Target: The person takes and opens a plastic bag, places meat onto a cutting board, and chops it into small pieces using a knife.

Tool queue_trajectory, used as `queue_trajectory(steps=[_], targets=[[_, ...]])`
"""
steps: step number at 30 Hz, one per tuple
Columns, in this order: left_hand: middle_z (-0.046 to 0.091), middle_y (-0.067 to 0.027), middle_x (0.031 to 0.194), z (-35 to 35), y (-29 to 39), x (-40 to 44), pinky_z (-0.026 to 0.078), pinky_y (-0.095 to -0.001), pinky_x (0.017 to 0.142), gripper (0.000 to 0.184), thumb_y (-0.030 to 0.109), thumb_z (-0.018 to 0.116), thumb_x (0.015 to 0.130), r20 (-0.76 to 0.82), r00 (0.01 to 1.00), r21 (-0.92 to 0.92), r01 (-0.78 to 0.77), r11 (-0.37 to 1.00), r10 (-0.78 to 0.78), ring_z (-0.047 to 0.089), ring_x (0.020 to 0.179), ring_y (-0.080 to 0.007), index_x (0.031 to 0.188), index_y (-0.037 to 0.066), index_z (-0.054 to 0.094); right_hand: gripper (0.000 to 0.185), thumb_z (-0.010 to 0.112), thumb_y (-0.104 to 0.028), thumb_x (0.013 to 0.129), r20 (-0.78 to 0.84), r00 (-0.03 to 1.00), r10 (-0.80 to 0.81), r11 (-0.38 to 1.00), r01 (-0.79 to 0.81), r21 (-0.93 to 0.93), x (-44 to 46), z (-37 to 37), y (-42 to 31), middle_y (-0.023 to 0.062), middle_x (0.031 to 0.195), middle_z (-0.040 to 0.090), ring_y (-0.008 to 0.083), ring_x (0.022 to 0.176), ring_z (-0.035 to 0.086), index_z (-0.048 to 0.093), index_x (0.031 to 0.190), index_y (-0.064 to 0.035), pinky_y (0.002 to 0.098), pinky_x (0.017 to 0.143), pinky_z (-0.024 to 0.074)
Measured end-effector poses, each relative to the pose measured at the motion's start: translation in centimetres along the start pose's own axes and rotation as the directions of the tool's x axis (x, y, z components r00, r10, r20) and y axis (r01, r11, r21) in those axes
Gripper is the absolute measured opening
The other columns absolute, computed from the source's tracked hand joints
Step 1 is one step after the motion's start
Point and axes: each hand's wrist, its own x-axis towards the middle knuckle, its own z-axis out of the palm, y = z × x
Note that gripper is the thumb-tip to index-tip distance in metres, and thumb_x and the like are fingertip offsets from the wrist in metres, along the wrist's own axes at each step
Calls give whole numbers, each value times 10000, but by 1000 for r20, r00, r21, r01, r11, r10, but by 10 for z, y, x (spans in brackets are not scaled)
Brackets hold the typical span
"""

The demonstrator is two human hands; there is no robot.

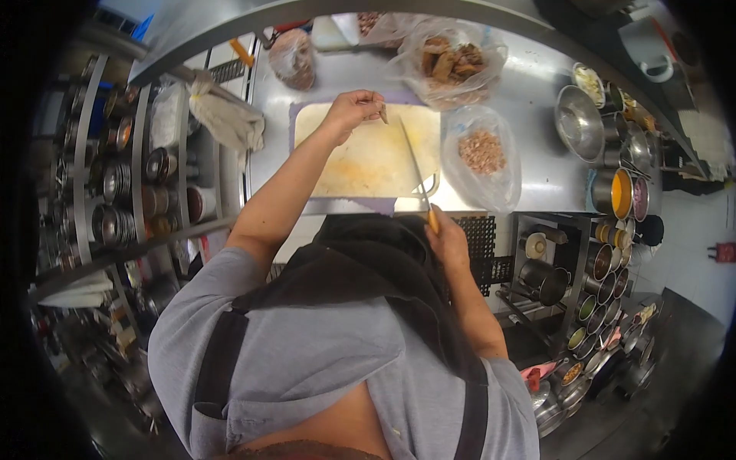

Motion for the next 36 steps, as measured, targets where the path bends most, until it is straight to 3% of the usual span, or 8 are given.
queue_trajectory(steps=[6, 8, 11, 17, 24, 27, 31, 36], targets=[[653, -70, 983, -7, -90, -46, 538, -319, 822, 164, -23, 623, 839, 45, 999, -66, 20, 998, -17, 644, 917, -202, 997, 17, 643, 481, 719, -175, 847, 46, 997, 69, 995, -72, 64, 1, 2, -4, 251, 1082, 656, 421, 1023, 625, 573, 1299, -96, 448, 875, 499], [658, -106, 998, -13, -95, -60, 524, -352, 836, 218, 1, 627, 790, 86, 965, 691, -236, 684, 246, 639, 915, -268, 1004, 31, 654, 473, 701, -211, 870, 66, 991, 116, 992, -119, 49, 2, 1, -3, 254, 1089, 654, 423, 1028, 624, 566, 1309, -98, 451, 869, 497], [673, -101, 996, -20, -90, -70, 513, -412, 828, 217, 33, 624, 748, 181, 861, 835, -390, 387, 476, 616, 929, -322, 954, 61, 682, 457, 652, -290, 914, 68, 990, 123, 991, -126, 45, 3, -2, -4, 268, 1042, 659, 442, 1009, 622, 557, 1324, -110, 470, 845, 496], [671, -118, 918, 5, -88, -60, 498, -432, 844, 217, 111, 639, 788, 407, 828, 834, -509, 212, 387, 598, 947, -346, 996, 62, 678, 454, 562, -403, 960, 124, 971, 205, 978, -199, -60, 6, -3, -5, 296, 989, 652, 471, 994, 606, 561, 1298, -99, 516, 823, 478], [694, -194, 859, 41, -91, -61, 538, -450, 744, 226, 141, 616, 868, 47, 988, 932, -97, 350, 148, 678, 803, -357, 1047, 5, 633, 435, 492, -411, 995, 181, 976, 123, 991, -129, 26, 19, -4, -14, 304, 983, 646, 485, 986, 594, 564, 1254, -68, 526, 819, 465], [708, -212, 850, 44, -113, -65, 556, -431, 721, 343, 132, 614, 850, -118, 990, 631, 10, 776, 83, 713, 834, -327, 1150, -12, 531, 414, 469, -395, 1007, 216, 974, 66, 996, -77, 46, 34, 7, -25, 303, 984, 646, 486, 981, 593, 571, 1233, -63, 527, 819, 467], [703, -182, 824, 34, -110, -73, 551, -435, 699, 303, 120, 612, 851, -198, 973, 612, 30, 791, 115, 701, 783, -352, 1120, -7, 553, 408, 447, -389, 1016, 255, 965, 65, 995, -82, 56, 52, 17, -26, 305, 980, 646, 481, 982, 597, 571, 1241, -73, 521, 831, 470], [653, -166, 913, 19, -102, -75, 507, -439, 812, 117, 48, 599, 810, 172, 782, 787, -475, 394, 599, 619, 885, -371, 919, 19, 628, 417, 428, -393, 1022, 251, 963, 99, 985, -131, 110, 45, 9, -32, 303, 976, 648, 476, 988, 601, 577, 1230, -64, 506, 837, 469]])
